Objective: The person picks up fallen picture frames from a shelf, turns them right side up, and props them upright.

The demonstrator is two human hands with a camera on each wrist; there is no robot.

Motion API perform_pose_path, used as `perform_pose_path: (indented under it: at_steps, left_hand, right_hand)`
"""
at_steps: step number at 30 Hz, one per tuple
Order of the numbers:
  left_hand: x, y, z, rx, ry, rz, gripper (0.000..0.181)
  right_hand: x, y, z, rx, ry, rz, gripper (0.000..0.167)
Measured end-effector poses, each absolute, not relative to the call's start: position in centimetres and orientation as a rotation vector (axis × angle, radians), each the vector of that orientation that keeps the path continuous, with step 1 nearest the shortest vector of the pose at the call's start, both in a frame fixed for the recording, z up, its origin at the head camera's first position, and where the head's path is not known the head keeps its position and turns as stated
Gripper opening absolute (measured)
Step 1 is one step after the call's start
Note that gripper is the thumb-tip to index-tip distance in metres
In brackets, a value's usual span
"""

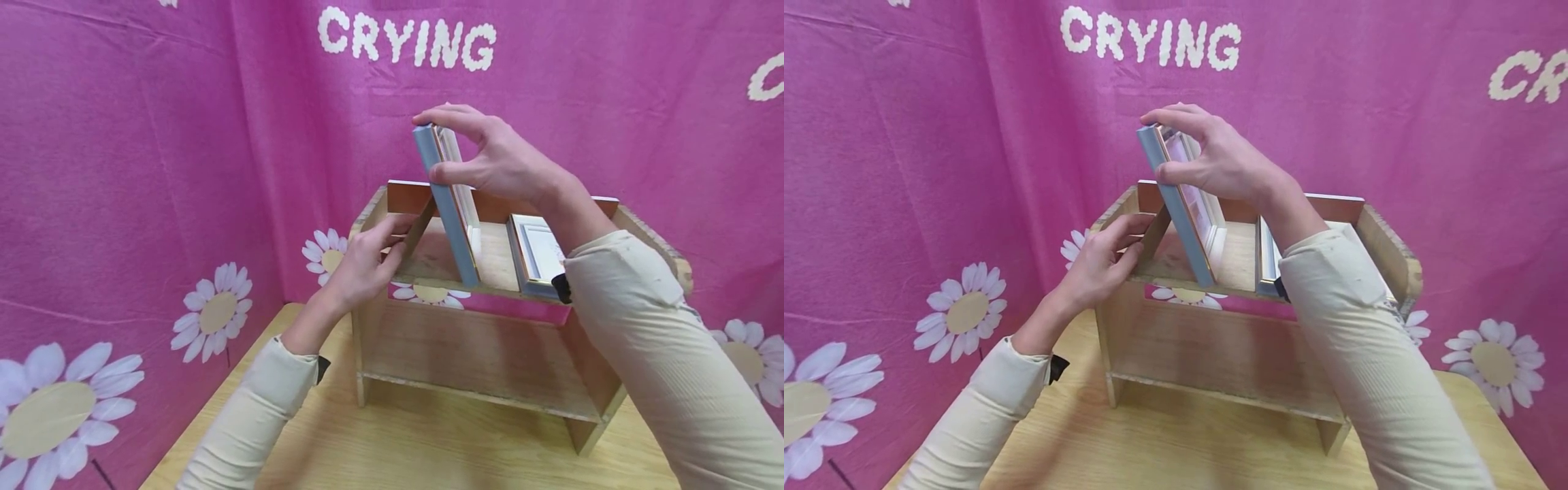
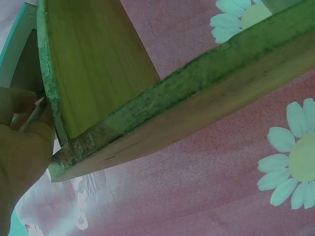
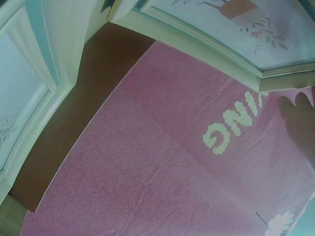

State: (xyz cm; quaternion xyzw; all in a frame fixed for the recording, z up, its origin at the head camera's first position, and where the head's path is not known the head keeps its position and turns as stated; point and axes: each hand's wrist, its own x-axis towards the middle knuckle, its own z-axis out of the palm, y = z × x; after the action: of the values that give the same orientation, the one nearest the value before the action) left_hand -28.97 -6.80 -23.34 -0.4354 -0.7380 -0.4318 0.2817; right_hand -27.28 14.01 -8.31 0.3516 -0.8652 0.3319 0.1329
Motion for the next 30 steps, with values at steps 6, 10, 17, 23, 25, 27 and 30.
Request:
perform_pose_path:
  at_steps: [6,10,17,23,25,27,30]
  left_hand:
    - [-28.9,-6.0,-22.9,-1.074,-2.007,-1.084,0.03]
    - [-28.9,-5.4,-22.7,-1.002,-2.041,-1.074,0.029]
    - [-28.9,-5.6,-23.2,-0.929,-2.054,-1.095,0.031]
    - [-29.3,-5.3,-23.0,-0.846,-2.085,-1.124,0.031]
    - [-29.5,-4.9,-22.7,-0.813,-2.111,-1.143,0.033]
    - [-29.7,-4.6,-22.5,-0.789,-2.134,-1.151,0.035]
    - [-29.9,-4.4,-22.3,-0.762,-2.154,-1.131,0.037]
  right_hand:
    - [-27.3,14.2,-8.2,0.983,-2.513,0.943,0.063]
    - [-27.4,14.2,-8.2,0.985,-2.489,0.974,0.063]
    - [-28.3,13.1,-8.9,0.994,-2.465,0.98,0.062]
    - [-28.8,12.4,-9.1,0.943,-2.422,0.936,0.062]
    - [-28.9,12.3,-9.1,0.917,-2.411,0.914,0.061]
    - [-29.0,12.3,-9.2,0.892,-2.404,0.9,0.061]
    - [-29.1,12.2,-9.2,0.866,-2.393,0.89,0.062]
